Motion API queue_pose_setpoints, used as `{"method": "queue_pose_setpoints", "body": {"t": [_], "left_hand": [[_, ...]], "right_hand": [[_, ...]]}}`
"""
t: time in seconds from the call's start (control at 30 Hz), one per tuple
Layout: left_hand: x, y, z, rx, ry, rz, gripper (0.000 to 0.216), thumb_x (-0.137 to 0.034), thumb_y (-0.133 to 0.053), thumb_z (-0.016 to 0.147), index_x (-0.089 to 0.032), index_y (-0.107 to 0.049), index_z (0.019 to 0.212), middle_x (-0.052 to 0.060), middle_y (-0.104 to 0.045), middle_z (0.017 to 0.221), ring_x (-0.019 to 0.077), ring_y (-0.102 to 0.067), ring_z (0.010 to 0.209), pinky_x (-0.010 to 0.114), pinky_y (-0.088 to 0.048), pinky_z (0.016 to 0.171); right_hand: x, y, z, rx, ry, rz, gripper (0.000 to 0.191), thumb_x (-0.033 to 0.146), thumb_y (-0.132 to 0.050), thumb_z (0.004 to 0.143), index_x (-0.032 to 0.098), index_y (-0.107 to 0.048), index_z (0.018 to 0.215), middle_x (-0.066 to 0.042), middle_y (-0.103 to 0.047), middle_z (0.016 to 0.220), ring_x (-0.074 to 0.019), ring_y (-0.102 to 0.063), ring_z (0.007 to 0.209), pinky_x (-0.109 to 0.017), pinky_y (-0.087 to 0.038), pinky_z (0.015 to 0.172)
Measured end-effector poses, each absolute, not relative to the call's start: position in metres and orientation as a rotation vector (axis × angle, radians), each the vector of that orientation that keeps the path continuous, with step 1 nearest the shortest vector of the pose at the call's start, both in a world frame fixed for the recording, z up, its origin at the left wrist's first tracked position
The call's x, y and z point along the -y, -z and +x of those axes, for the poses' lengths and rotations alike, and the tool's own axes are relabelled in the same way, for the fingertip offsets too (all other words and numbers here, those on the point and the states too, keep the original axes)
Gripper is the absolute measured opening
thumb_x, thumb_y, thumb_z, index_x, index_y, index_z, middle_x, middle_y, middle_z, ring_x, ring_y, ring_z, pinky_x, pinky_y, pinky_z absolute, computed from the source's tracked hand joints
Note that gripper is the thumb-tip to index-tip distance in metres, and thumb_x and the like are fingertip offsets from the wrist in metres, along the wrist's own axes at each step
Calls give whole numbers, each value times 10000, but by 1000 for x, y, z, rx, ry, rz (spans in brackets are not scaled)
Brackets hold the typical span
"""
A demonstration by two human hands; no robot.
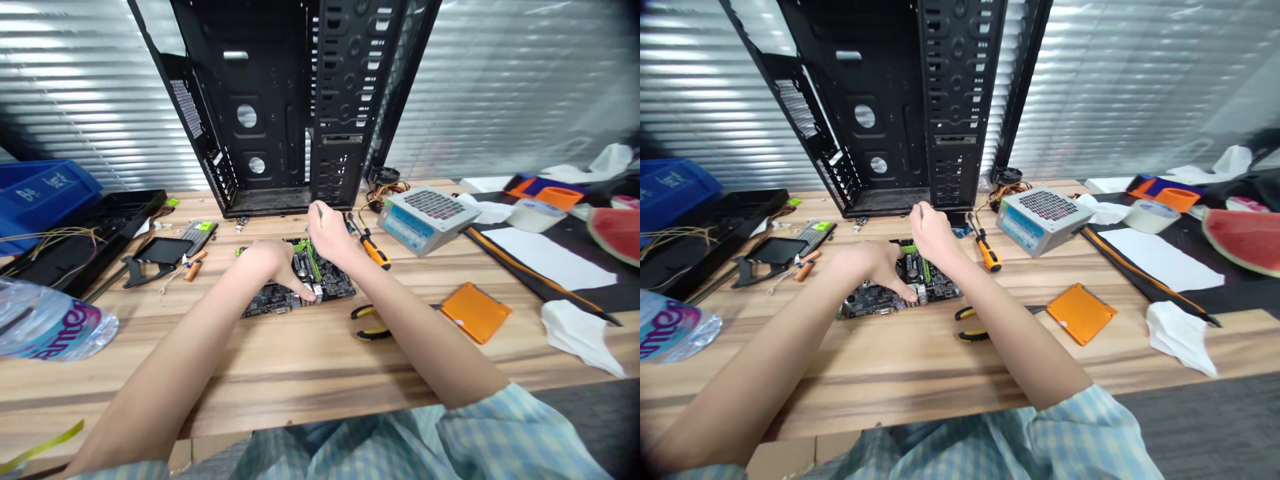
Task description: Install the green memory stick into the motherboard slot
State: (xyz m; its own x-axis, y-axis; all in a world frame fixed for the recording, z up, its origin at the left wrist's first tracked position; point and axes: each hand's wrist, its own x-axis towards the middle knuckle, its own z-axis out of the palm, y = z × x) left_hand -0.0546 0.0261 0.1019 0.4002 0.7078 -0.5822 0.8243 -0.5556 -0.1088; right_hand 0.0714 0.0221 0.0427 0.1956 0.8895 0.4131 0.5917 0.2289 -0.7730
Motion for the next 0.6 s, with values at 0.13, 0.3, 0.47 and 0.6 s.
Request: {"method": "queue_pose_setpoints", "body": {"t": [0.13, 0.3, 0.47, 0.6], "left_hand": [[-27, -100, -55, -1365, 887, 2460, 1133, -821, -729, 487, -105, -572, 1351, 201, -640, 1288, 377, -644, 1098, 379, -522, 914], [-29, -97, -54, -1343, 848, 2486, 1143, -794, -755, 458, -165, -547, 1390, 167, -650, 1289, 367, -638, 1119, 349, -513, 910], [-32, -94, -55, -1339, 863, 2476, 1105, -822, -726, 450, -181, -596, 1342, 150, -670, 1259, 353, -651, 1091, 344, -513, 898], [-32, -95, -55, -1318, 847, 2475, 1105, -805, -739, 452, -177, -590, 1349, 152, -663, 1271, 358, -646, 1100, 350, -516, 897]], "right_hand": [[-23, -44, 70, 1525, -331, -1519, 249, 306, -350, 994, 237, -476, 790, -3, -531, 648, -188, -531, 630, -290, -395, 693], [-24, -42, 72, 1482, -380, -1516, 265, 289, -341, 1004, 231, -492, 794, -18, -573, 679, -193, -560, 659, -290, -409, 705], [-26, -42, 74, 1475, -381, -1526, 276, 263, -346, 1006, 237, -462, 758, -11, -560, 661, -189, -555, 649, -283, -399, 687], [-25, -43, 72, 1486, -353, -1558, 274, 263, -345, 1007, 233, -477, 769, -18, -564, 661, -197, -554, 643, -293, -402, 684]]}}
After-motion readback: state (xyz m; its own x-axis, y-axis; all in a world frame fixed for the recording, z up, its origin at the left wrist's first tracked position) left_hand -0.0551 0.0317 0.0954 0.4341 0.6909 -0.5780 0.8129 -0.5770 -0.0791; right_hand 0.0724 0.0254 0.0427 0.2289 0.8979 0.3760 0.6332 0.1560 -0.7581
